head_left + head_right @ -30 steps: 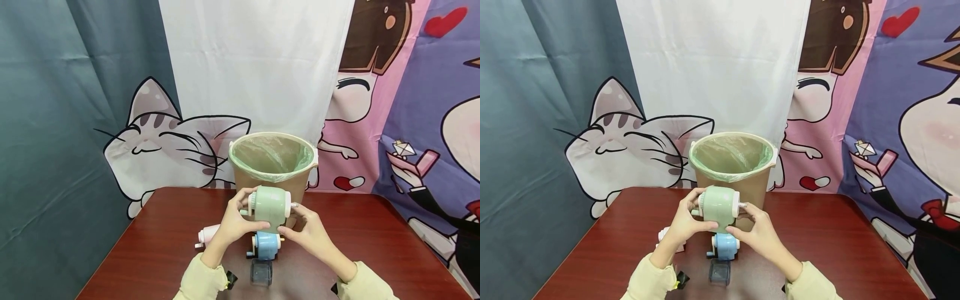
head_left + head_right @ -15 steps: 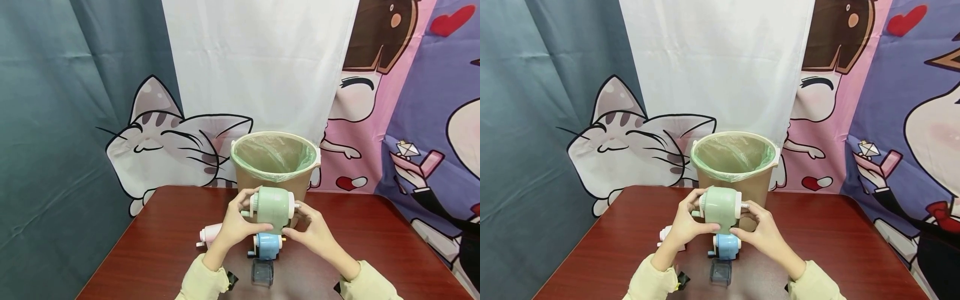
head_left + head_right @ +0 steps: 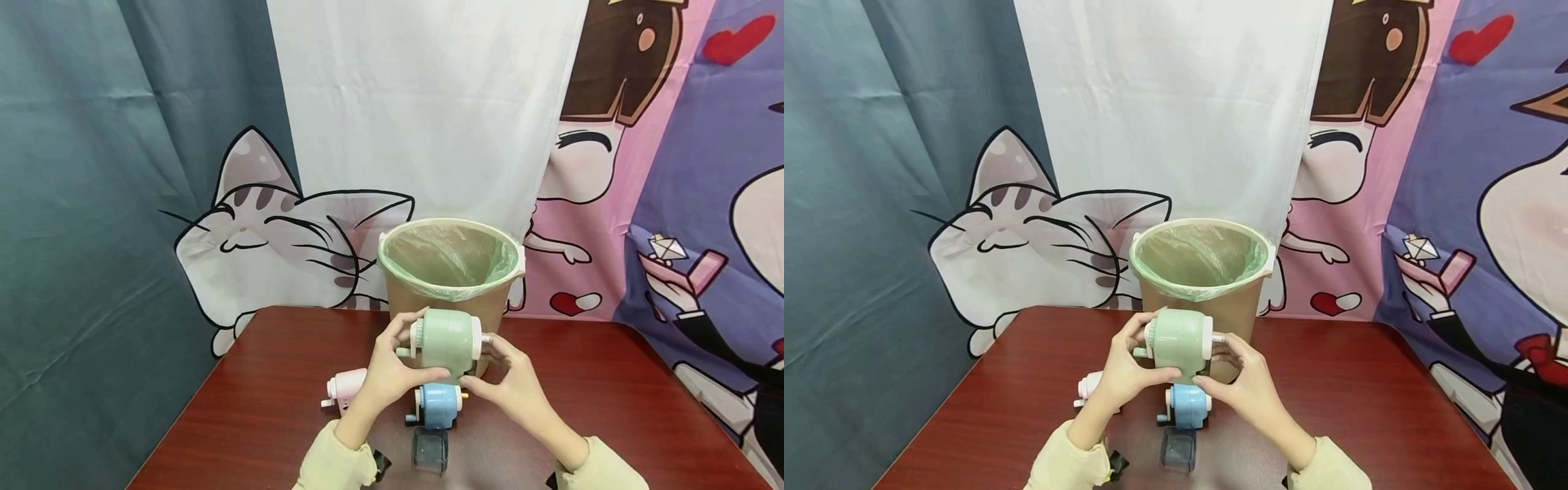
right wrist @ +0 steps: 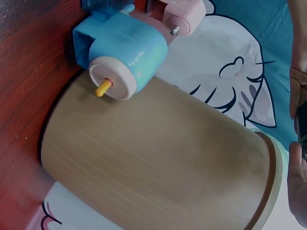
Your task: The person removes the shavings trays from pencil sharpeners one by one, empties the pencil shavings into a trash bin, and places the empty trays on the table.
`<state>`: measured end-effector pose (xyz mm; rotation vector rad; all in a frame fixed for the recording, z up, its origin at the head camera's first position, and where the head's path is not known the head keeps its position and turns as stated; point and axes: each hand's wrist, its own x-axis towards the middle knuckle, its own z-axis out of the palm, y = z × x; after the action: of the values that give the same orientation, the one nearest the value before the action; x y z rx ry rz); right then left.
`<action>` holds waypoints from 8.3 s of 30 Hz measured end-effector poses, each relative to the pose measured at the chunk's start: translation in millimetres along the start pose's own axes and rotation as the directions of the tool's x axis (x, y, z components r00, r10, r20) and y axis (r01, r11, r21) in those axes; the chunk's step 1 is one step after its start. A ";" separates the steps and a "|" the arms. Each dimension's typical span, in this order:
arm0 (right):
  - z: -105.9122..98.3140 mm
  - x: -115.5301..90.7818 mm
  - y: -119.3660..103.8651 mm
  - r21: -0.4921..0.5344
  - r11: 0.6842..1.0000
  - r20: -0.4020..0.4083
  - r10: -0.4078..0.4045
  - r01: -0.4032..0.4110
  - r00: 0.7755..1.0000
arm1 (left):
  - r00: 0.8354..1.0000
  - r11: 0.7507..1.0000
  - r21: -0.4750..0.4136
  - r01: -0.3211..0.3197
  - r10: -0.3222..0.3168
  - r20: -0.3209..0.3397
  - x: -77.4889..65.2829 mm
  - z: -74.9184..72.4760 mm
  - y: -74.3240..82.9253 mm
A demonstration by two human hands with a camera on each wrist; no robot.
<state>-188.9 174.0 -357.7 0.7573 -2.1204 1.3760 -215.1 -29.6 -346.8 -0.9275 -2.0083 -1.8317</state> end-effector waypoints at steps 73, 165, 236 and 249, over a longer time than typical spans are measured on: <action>-63.7 -24.6 27.5 0.131 0.977 -0.049 0.173 -0.166 0.984 | 0.986 0.979 -0.117 0.165 -0.161 0.042 -27.8 -5.1 -19.2; -158.4 -105.4 104.7 -0.012 0.952 -0.111 0.303 -0.306 0.947 | 0.910 0.814 0.516 0.268 -0.390 0.143 -6.7 179.1 -100.3; -42.0 -75.5 48.5 0.227 0.952 -0.053 0.223 -0.205 0.973 | 0.974 0.902 0.393 0.179 -0.106 -0.198 -55.4 41.6 -47.7; -26.1 -65.3 30.6 0.234 0.954 -0.061 0.205 -0.186 0.977 | 0.975 0.902 0.403 0.154 -0.072 -0.212 -59.3 -15.2 -49.1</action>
<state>-160.0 220.2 -411.6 0.5731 -2.0382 1.7473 -203.5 -60.3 -418.1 -0.4972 -2.2378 -1.3884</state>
